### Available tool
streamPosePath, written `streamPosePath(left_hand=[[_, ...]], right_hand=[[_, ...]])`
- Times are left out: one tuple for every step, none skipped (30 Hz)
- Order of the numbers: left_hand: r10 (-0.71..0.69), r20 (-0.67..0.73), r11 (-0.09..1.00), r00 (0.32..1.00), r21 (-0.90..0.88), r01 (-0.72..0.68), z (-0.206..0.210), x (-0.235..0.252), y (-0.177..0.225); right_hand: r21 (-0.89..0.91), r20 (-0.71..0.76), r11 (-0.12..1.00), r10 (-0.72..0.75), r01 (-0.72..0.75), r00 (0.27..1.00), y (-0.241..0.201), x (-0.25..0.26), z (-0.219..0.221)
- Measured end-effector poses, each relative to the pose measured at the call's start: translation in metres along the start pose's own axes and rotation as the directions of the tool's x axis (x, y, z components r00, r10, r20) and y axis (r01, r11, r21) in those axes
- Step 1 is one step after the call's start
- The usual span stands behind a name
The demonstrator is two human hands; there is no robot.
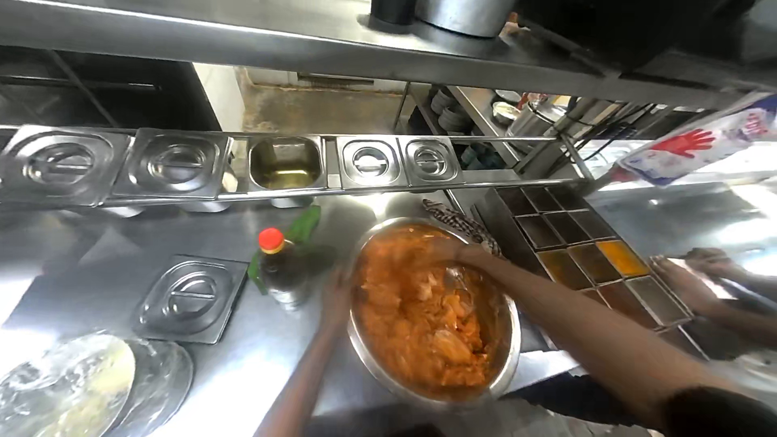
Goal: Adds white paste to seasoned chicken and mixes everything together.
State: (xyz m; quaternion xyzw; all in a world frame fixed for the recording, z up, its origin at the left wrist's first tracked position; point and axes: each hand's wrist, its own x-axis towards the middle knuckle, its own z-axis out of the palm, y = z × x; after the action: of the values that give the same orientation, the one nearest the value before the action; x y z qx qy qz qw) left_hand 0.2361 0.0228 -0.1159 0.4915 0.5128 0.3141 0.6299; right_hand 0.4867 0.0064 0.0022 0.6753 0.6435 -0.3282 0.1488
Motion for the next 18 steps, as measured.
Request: streamPosePath(left_hand=[[-0.001, 0.014, 0.999, 1.000, 0.052, 0.000, 0.000, 0.006, 0.001], [0.011, 0.008, 0.996, 1.000, 0.083, -0.012, 0.001, 0.013, 0.002], [0.027, -0.004, 0.996, 1.000, 0.089, -0.026, 0.001, 0.020, 0.005], [0.029, -0.011, 0.996, 1.000, 0.088, -0.028, -0.003, 0.021, 0.004], [0.027, -0.008, 0.995, 1.000, 0.097, -0.026, -0.008, 0.015, -0.001], [0.045, 0.003, 0.993, 0.999, 0.110, -0.045, -0.015, 0.012, -0.004], [0.064, 0.016, 0.990, 0.998, 0.128, -0.066, -0.019, 0.010, -0.004], [0.068, 0.035, 0.985, 0.997, 0.154, -0.073, -0.021, 0.004, -0.004], [0.054, 0.058, 0.981, 0.997, 0.184, -0.064, -0.020, -0.004, -0.004], [0.041, 0.070, 0.977, 0.997, 0.204, -0.055, -0.016, -0.009, -0.003], [0.034, 0.070, 0.977, 0.997, 0.210, -0.048, -0.010, -0.012, -0.003], [0.024, 0.065, 0.977, 0.998, 0.208, -0.037, -0.005, -0.017, -0.007], [0.019, 0.050, 0.980, 0.999, 0.197, -0.028, 0.000, -0.019, -0.009], [0.021, 0.026, 0.983, 0.999, 0.180, -0.025, 0.006, -0.019, -0.009], [0.028, -0.003, 0.986, 1.000, 0.164, -0.027, 0.011, -0.020, -0.008], [0.034, -0.031, 0.987, 0.999, 0.157, -0.028, 0.016, -0.019, -0.006], [0.034, -0.053, 0.987, 0.998, 0.156, -0.026, 0.019, -0.019, -0.003], [0.035, -0.072, 0.986, 0.997, 0.163, -0.022, 0.020, -0.021, -0.001]], right_hand=[[0.010, 0.027, 1.000, 0.011, -0.011, 1.000, -0.017, 0.015, 0.015], [0.046, 0.049, 0.995, 0.087, -0.090, 0.995, -0.042, 0.020, 0.031], [0.039, 0.055, 0.989, 0.138, -0.140, 0.989, -0.059, 0.025, 0.050], [0.007, 0.091, 0.990, 0.143, -0.144, 0.986, -0.067, 0.015, 0.070], [-0.027, 0.141, 0.993, 0.115, -0.113, 0.983, -0.069, -0.009, 0.094], [-0.073, 0.179, 0.995, 0.087, -0.075, 0.980, -0.063, -0.037, 0.111], [-0.132, 0.202, 0.990, 0.083, -0.057, 0.976, -0.050, -0.060, 0.122], [-0.174, 0.233, 0.982, 0.118, -0.078, 0.965, -0.034, -0.075, 0.131], [-0.194, 0.252, 0.973, 0.175, -0.127, 0.952, -0.018, -0.080, 0.137], [-0.198, 0.262, 0.963, 0.232, -0.183, 0.937, -0.005, -0.071, 0.132], [-0.177, 0.277, 0.956, 0.277, -0.234, 0.920, 0.003, -0.052, 0.121], [-0.135, 0.286, 0.953, 0.298, -0.270, 0.910, 0.005, -0.030, 0.112], [-0.081, 0.284, 0.955, 0.295, -0.284, 0.912, 0.002, -0.006, 0.103], [-0.019, 0.271, 0.955, 0.289, -0.295, 0.918, -0.006, 0.014, 0.095], [0.040, 0.236, 0.955, 0.278, -0.295, 0.931, -0.017, 0.025, 0.092], [0.082, 0.202, 0.958, 0.255, -0.276, 0.946, -0.028, 0.030, 0.091], [0.108, 0.183, 0.963, 0.224, -0.246, 0.957, -0.039, 0.029, 0.092], [0.121, 0.189, 0.968, 0.194, -0.219, 0.963, -0.046, 0.021, 0.097]])
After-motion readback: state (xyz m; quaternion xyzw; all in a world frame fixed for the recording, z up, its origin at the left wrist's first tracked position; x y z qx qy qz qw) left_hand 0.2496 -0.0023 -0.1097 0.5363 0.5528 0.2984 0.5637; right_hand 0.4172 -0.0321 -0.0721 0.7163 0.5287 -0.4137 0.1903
